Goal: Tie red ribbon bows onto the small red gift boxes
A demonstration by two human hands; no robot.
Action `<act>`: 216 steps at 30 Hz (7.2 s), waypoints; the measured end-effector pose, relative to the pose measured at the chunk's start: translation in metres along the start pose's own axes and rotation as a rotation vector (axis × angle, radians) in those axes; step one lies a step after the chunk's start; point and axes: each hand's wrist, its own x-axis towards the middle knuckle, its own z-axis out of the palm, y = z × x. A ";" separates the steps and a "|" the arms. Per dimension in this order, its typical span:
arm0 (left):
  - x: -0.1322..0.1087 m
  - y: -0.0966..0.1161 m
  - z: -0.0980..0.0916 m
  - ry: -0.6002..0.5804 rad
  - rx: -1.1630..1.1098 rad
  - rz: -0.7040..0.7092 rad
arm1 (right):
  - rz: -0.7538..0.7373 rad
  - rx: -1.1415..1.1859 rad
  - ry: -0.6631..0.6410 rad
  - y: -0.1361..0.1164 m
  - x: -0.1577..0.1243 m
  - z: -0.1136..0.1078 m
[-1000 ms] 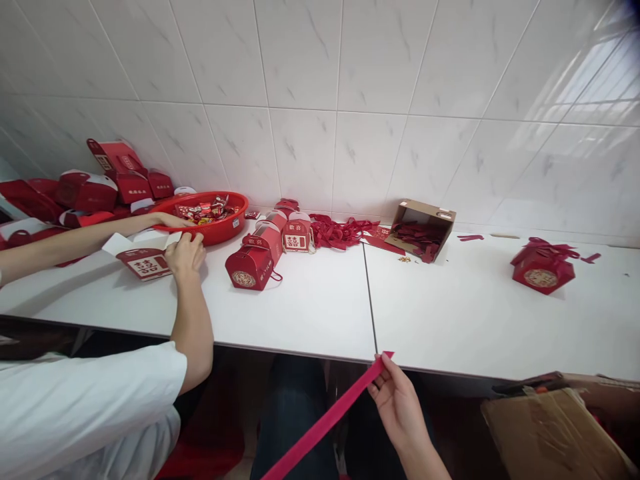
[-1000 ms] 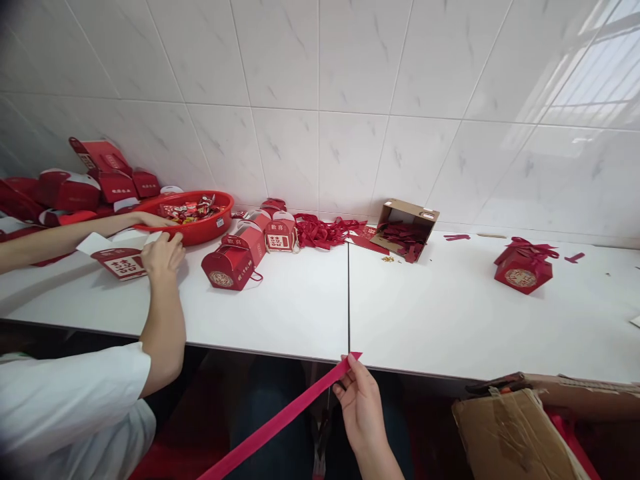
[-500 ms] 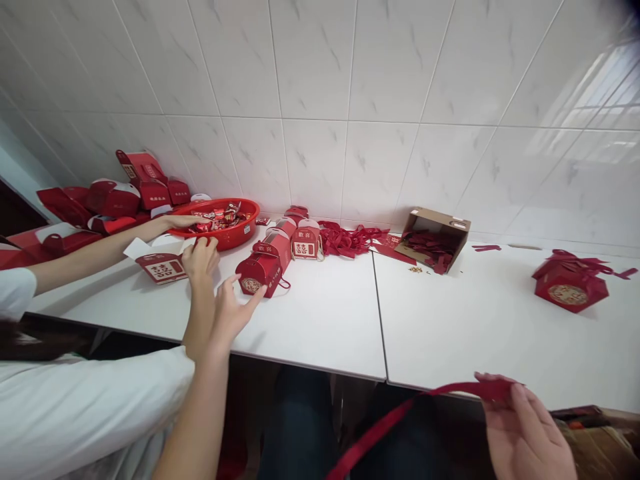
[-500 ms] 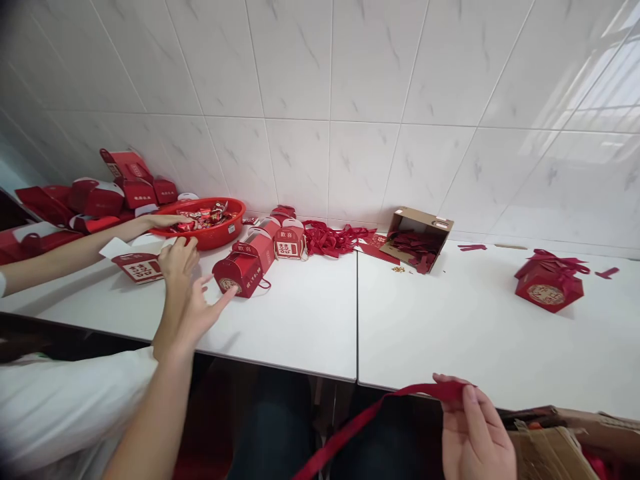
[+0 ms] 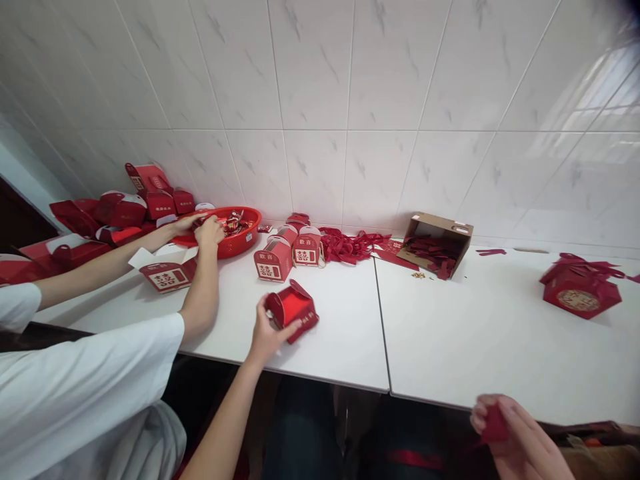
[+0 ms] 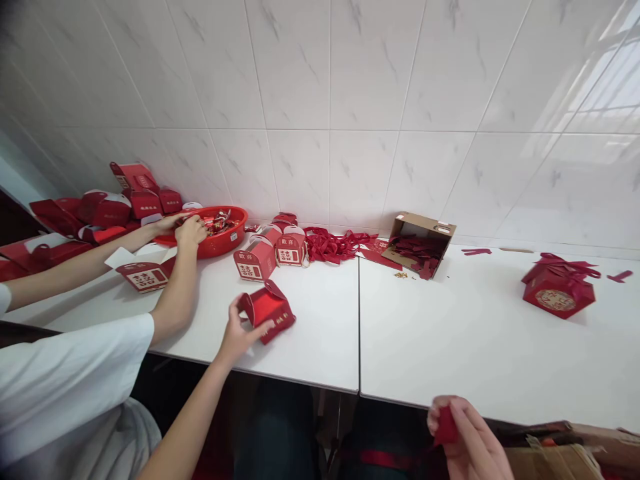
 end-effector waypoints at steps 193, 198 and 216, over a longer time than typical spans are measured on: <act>-0.042 0.050 0.052 -0.151 0.004 -0.015 | -0.304 -0.641 -0.345 0.008 0.020 0.067; -0.055 0.082 0.083 -0.428 -0.296 -0.064 | -0.246 -0.586 -0.413 0.020 0.020 0.074; -0.046 0.072 0.068 -0.675 -0.202 -0.177 | 0.070 -0.415 -0.585 0.009 0.043 0.073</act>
